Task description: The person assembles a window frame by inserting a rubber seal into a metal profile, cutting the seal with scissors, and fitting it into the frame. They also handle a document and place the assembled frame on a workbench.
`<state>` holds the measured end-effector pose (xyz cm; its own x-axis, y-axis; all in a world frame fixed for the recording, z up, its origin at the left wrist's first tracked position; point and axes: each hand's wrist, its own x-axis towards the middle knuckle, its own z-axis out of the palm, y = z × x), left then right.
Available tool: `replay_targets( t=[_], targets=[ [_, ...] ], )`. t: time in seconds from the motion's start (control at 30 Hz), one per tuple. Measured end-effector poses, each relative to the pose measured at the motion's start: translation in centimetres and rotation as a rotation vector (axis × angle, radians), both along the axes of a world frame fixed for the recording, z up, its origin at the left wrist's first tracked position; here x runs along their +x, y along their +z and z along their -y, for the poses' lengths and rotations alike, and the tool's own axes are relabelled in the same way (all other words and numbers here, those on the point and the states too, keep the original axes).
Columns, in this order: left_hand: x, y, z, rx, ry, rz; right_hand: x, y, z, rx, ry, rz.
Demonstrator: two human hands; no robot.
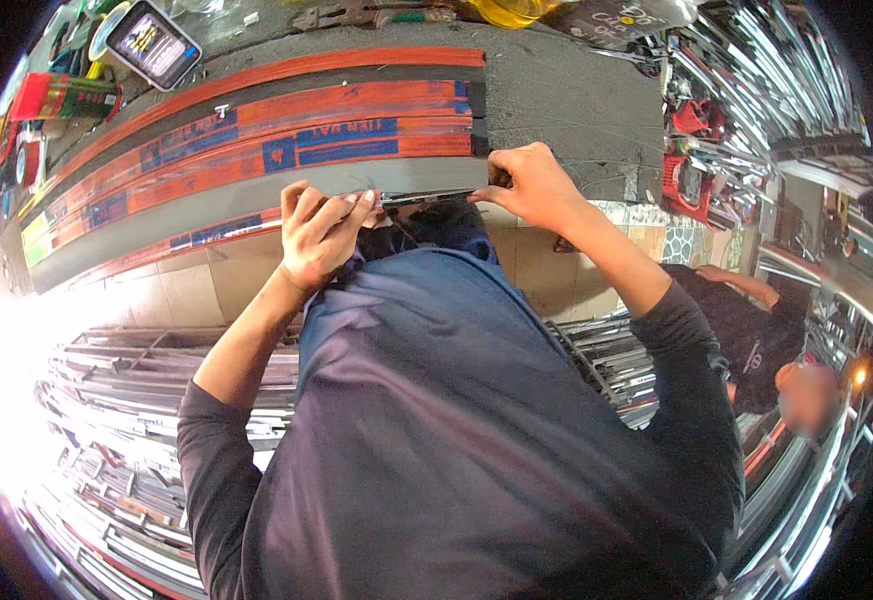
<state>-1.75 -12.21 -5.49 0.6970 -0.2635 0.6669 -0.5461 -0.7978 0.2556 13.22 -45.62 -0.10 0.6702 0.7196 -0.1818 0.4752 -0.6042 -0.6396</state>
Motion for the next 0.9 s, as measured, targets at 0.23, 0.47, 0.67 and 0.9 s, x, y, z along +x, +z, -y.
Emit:
replay_targets(
  t=[0.23, 0.47, 0.67, 0.9],
  targets=[
    [0.1, 0.4, 0.3, -0.019, -0.044, -0.077, 0.7, -0.8, 0.6, 0.005, 0.017, -0.060],
    [-0.5, 2.5, -0.9, -0.076, 0.024, -0.194, 1.4, 1.2, -0.3, -0.090, 0.055, -0.100],
    [0.2, 5.0, -0.9, -0.091, 0.075, -0.498, 2.4, 6.4, -3.2, -0.127, 0.157, 0.048],
    [6.0, 7.5, -2.3, -0.259, -0.029, -0.878, 3.8, 4.5, -8.5, 0.240, 0.391, 0.093]
  ],
)
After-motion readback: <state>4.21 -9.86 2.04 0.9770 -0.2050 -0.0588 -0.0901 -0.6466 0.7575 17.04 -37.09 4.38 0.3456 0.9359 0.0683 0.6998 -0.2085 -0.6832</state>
